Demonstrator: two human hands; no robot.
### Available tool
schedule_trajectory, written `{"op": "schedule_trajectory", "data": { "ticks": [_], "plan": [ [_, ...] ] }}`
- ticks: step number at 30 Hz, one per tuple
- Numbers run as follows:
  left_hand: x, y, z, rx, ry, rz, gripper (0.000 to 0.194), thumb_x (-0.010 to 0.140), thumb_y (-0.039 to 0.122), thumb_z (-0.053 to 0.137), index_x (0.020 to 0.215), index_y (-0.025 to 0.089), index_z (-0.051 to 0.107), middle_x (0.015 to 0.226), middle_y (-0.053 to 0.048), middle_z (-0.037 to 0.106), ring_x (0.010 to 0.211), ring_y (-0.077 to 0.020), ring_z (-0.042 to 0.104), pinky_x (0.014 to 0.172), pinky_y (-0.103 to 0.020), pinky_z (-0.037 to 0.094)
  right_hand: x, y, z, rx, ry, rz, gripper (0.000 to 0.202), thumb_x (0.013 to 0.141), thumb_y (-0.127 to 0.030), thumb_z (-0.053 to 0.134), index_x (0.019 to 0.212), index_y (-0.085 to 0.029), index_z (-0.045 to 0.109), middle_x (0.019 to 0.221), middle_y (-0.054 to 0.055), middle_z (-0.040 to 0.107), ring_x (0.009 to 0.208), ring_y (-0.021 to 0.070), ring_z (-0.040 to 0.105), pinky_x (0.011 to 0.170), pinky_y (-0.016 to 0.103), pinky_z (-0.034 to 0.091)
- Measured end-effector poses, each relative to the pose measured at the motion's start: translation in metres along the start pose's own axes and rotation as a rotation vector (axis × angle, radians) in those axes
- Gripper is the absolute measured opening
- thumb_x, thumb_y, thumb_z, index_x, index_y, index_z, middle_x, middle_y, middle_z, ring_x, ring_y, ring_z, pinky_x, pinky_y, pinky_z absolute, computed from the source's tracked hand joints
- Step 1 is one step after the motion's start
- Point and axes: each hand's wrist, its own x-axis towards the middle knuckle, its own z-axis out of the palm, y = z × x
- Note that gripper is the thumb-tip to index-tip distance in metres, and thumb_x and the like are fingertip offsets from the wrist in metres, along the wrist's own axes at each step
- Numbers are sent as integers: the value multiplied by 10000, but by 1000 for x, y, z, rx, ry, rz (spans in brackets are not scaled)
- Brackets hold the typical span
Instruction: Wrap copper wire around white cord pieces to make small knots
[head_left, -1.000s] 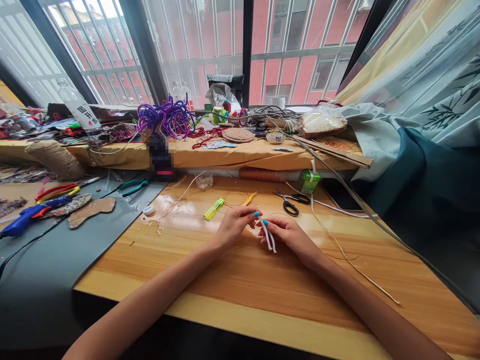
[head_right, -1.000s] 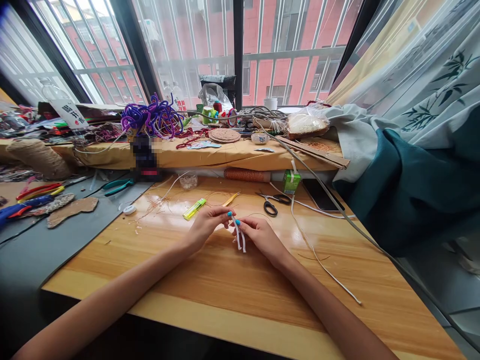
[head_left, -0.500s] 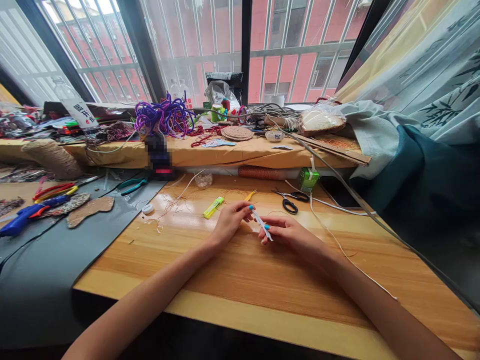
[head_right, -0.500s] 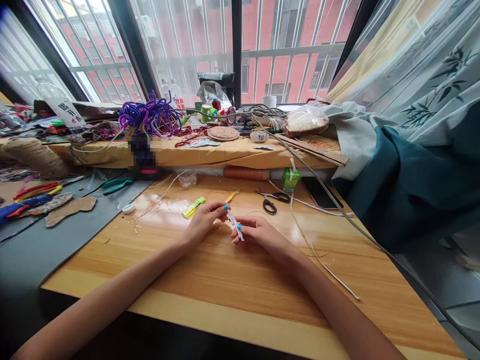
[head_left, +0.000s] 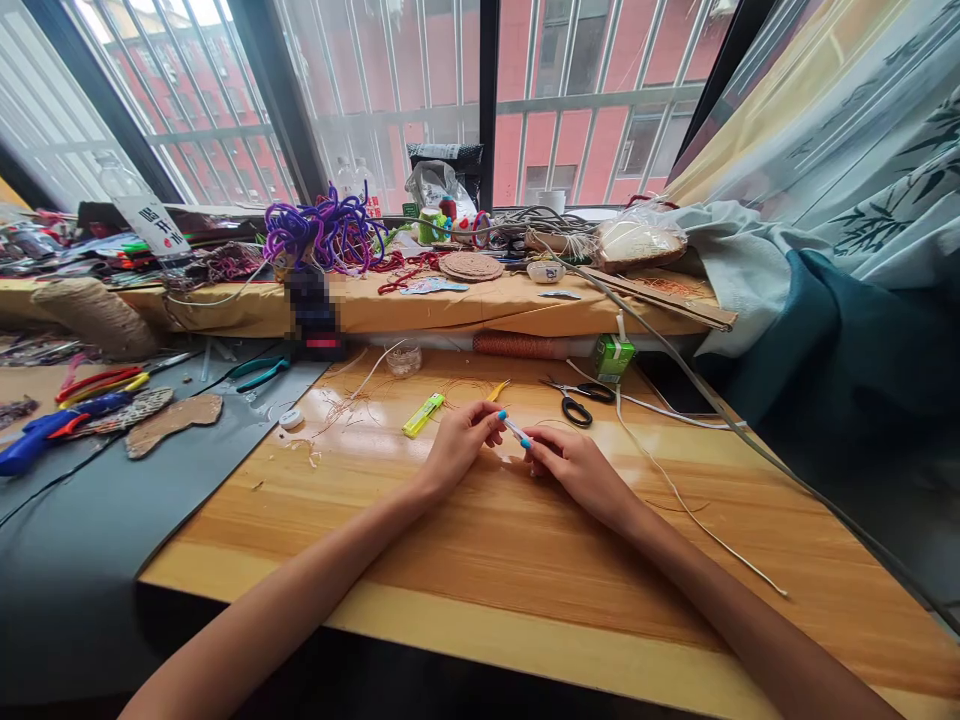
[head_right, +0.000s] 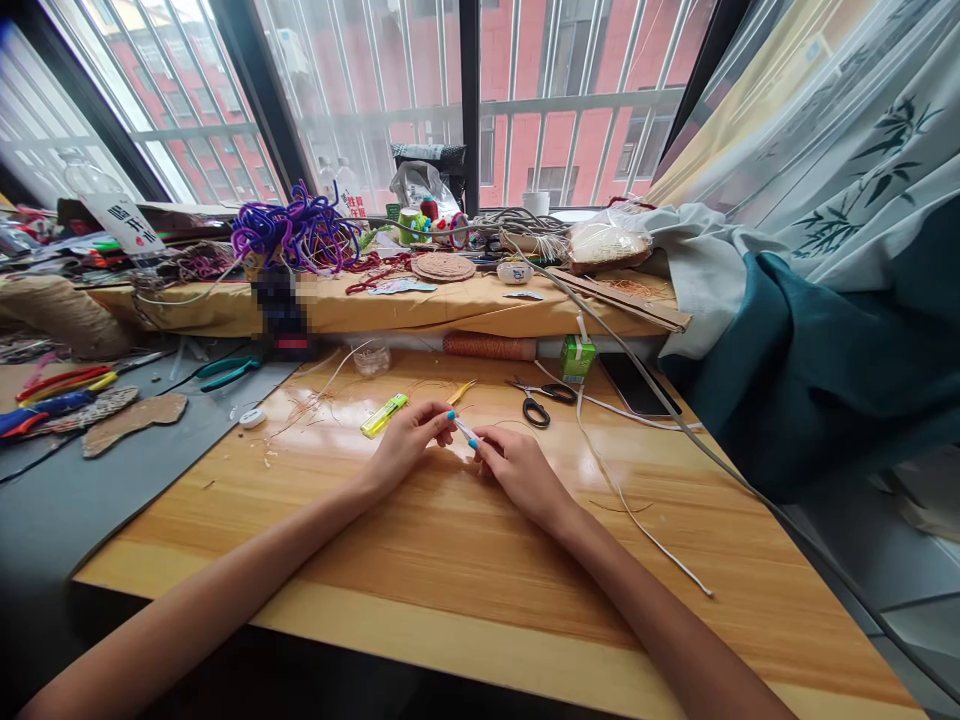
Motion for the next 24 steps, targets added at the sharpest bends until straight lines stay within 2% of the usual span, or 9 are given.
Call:
{"op": "schedule_trajectory", "data": {
  "ticks": [7,11,16,24],
  "plan": [
    [0,-3,-1,114,-114,5,224,760,262,458,910,129,559,678,-7,564,569,-80,512,558,-199,420,2,8,-2,-4,42,-25,233,801,-294,401,766,-162,590,674,30,563,603,134,526,590,257,423],
    [0,-1,-2,208,-177,54,226,750,247,483,879,134,630,692,-13,582,580,-78,505,573,-186,407,4,10,-2,106,33,30,210,773,-294,434,787,-161,595,710,28,574,592,123,537,581,256,440],
    [-1,0,-2,189,-84,51,225,739,233,499,864,114,644,590,1,567,531,-80,508,563,-188,412,6,13,-5,296,74,180,241,730,-345,495,853,-155,577,732,24,574,587,109,546,550,246,461],
    [0,-4,-2,216,-59,48,266,753,224,477,929,87,623,608,-17,589,521,-87,522,558,-199,424,9,19,-5,368,163,230,226,700,-297,536,874,-153,543,652,13,586,584,116,564,552,250,483]
  ]
}}
